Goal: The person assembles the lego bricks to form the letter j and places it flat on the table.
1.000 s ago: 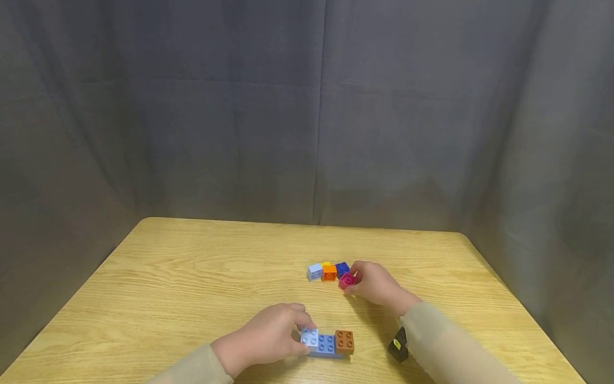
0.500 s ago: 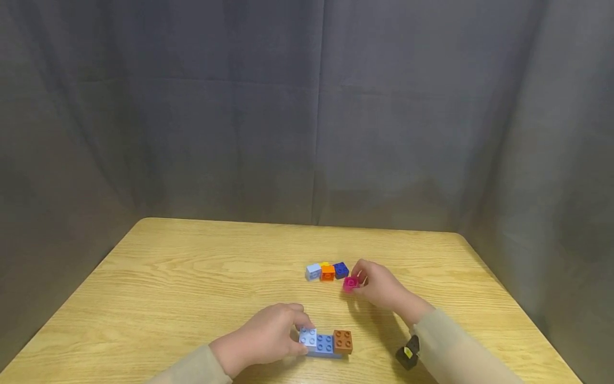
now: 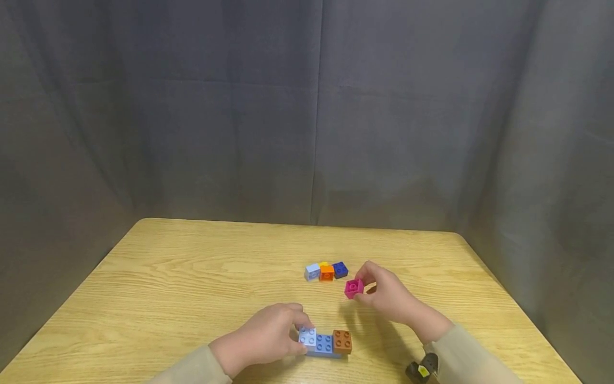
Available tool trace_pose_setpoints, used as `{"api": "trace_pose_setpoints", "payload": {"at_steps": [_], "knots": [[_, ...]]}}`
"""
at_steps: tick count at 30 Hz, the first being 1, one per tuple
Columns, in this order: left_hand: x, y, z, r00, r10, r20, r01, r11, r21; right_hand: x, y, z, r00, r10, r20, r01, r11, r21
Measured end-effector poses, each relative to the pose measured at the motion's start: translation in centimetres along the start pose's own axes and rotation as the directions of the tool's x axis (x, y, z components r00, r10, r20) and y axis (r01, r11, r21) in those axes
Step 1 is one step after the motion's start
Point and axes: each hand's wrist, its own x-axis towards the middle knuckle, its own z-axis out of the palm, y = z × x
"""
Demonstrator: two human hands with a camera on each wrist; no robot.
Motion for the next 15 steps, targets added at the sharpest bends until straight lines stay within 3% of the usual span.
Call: {"api": "trace_pose_setpoints", "payload": {"at_steps": [4, 15], "knots": [[0.0, 0.1, -0.1, 1.000, -0.008, 0.003, 0.008, 1.000, -0.002, -0.8, -0.9, -0.2, 0.998, -0.030, 0.050, 0.027, 0.998, 0.061], [-0.1, 0.2, 0.0, 1.000, -0.003, -0.001, 0.003, 1.000, -0.006, -2.6, -2.0, -0.2, 0.979, -0.039, 0.201, 0.033, 0.999, 0.034]]}}
